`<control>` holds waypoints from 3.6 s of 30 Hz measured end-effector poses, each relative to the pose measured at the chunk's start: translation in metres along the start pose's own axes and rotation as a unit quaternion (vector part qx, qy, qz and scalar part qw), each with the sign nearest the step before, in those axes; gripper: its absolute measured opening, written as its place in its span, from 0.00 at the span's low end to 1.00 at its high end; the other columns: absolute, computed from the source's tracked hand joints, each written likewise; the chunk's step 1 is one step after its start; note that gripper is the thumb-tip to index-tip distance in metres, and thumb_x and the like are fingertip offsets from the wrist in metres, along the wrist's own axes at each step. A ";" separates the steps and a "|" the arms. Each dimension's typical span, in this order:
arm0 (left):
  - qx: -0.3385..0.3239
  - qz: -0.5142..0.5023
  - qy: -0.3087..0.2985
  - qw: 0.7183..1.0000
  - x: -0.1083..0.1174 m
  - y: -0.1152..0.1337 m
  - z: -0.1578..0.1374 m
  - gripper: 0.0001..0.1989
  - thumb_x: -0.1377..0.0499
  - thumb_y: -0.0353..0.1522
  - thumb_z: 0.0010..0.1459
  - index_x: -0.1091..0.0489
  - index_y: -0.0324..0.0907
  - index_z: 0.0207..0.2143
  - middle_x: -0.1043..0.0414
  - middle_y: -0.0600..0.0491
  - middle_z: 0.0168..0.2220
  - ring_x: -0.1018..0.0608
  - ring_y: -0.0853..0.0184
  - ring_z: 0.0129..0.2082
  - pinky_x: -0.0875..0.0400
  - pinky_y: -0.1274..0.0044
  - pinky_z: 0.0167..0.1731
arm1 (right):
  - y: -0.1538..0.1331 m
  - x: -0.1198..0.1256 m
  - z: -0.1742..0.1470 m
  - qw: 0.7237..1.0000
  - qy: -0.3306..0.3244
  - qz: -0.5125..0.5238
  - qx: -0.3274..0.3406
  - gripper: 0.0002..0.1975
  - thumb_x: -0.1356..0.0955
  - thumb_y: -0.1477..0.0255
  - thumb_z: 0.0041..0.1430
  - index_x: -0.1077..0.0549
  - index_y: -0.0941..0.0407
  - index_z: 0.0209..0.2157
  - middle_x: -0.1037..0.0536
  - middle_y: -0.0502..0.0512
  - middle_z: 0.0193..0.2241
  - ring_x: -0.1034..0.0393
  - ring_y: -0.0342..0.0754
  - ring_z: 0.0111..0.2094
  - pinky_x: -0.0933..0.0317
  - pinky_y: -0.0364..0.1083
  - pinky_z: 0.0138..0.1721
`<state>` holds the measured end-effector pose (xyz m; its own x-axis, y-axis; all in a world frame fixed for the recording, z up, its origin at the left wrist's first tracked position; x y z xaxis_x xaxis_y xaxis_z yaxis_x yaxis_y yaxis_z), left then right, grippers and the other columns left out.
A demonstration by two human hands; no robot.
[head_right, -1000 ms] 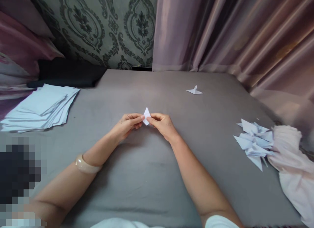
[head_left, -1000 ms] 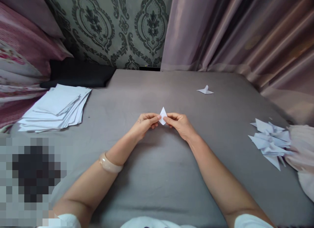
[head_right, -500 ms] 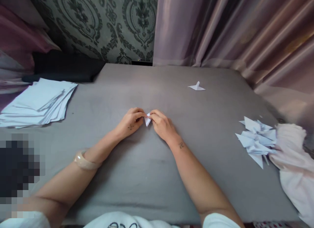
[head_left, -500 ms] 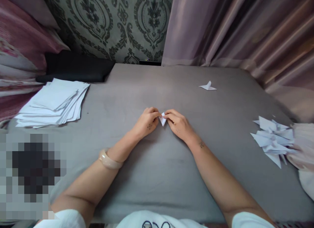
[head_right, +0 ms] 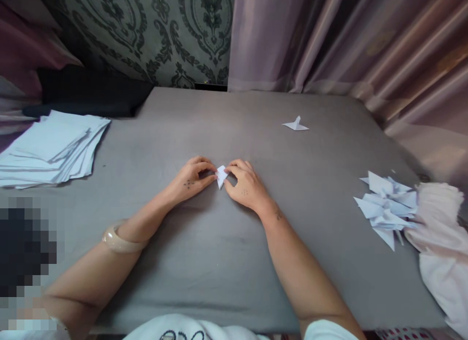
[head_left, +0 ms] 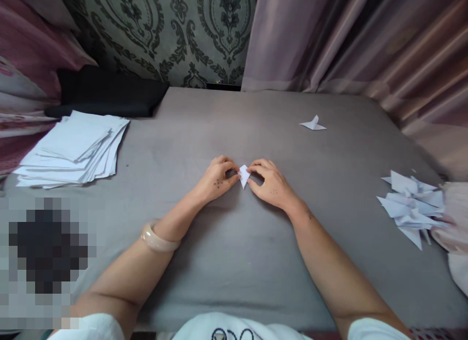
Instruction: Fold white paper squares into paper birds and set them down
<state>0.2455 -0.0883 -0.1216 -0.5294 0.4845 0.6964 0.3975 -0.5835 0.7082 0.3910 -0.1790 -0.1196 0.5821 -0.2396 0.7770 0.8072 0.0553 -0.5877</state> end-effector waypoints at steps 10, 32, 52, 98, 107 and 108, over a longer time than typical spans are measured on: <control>0.007 -0.020 -0.011 1.000 0.001 -0.001 0.001 0.11 0.42 0.28 0.53 0.24 0.41 0.39 0.30 0.47 0.43 0.28 0.63 0.41 0.31 0.69 0.45 | 0.006 0.001 0.002 0.999 -0.011 0.035 -0.001 0.10 0.31 0.70 0.55 0.25 0.53 0.41 0.25 0.53 0.45 0.33 0.50 0.47 0.38 0.51 0.52; 0.007 -0.042 -0.028 0.999 0.002 -0.005 0.002 0.10 0.41 0.32 0.55 0.24 0.41 0.40 0.31 0.48 0.43 0.28 0.64 0.40 0.31 0.70 0.43 | 0.000 0.003 0.001 0.999 -0.029 0.013 -0.007 0.12 0.33 0.69 0.54 0.28 0.53 0.42 0.27 0.55 0.46 0.34 0.52 0.48 0.39 0.52 0.52; 0.009 -0.023 0.014 1.000 0.001 -0.009 0.003 0.10 0.42 0.29 0.53 0.27 0.40 0.39 0.29 0.49 0.38 0.28 0.64 0.38 0.31 0.72 0.40 | 0.006 -0.003 0.005 0.999 0.028 0.026 -0.004 0.05 0.34 0.72 0.59 0.25 0.53 0.35 0.24 0.54 0.40 0.32 0.49 0.44 0.37 0.51 0.49; 0.036 0.018 0.020 0.999 -0.003 -0.003 0.015 0.06 0.42 0.30 0.56 0.26 0.38 0.31 0.30 0.47 0.37 0.29 0.61 0.40 0.32 0.69 0.44 | 0.011 -0.009 0.012 0.988 0.083 0.028 -0.130 0.06 0.31 0.69 0.54 0.25 0.54 0.25 0.24 0.56 0.40 0.28 0.49 0.39 0.35 0.51 0.45; 0.032 0.033 0.031 0.998 -0.005 -0.004 0.016 0.04 0.40 0.30 0.56 0.27 0.38 0.29 0.30 0.47 0.37 0.29 0.62 0.40 0.33 0.69 0.45 | 0.013 -0.010 0.015 0.982 0.070 0.047 -0.167 0.06 0.31 0.69 0.52 0.25 0.55 0.24 0.25 0.55 0.41 0.28 0.46 0.36 0.35 0.49 0.43; 0.030 0.037 0.034 0.998 -0.006 -0.005 0.016 0.04 0.40 0.30 0.55 0.27 0.38 0.29 0.30 0.47 0.37 0.29 0.61 0.40 0.34 0.69 0.45 | 0.013 -0.010 0.015 0.982 0.071 0.045 -0.170 0.06 0.31 0.69 0.52 0.25 0.54 0.24 0.25 0.55 0.41 0.28 0.46 0.36 0.35 0.49 0.43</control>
<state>0.2591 -0.0777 -0.1270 -0.5463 0.3953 0.7384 0.4804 -0.5742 0.6629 0.3974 -0.1611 -0.1317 0.6101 -0.3823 0.6940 0.6603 -0.2389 -0.7120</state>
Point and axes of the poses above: each hand's wrist, its own z-axis towards the middle knuckle, its own x-axis out of the back of the hand, y = z × x, the point moved 4 cm from there along z, towards the middle knuckle
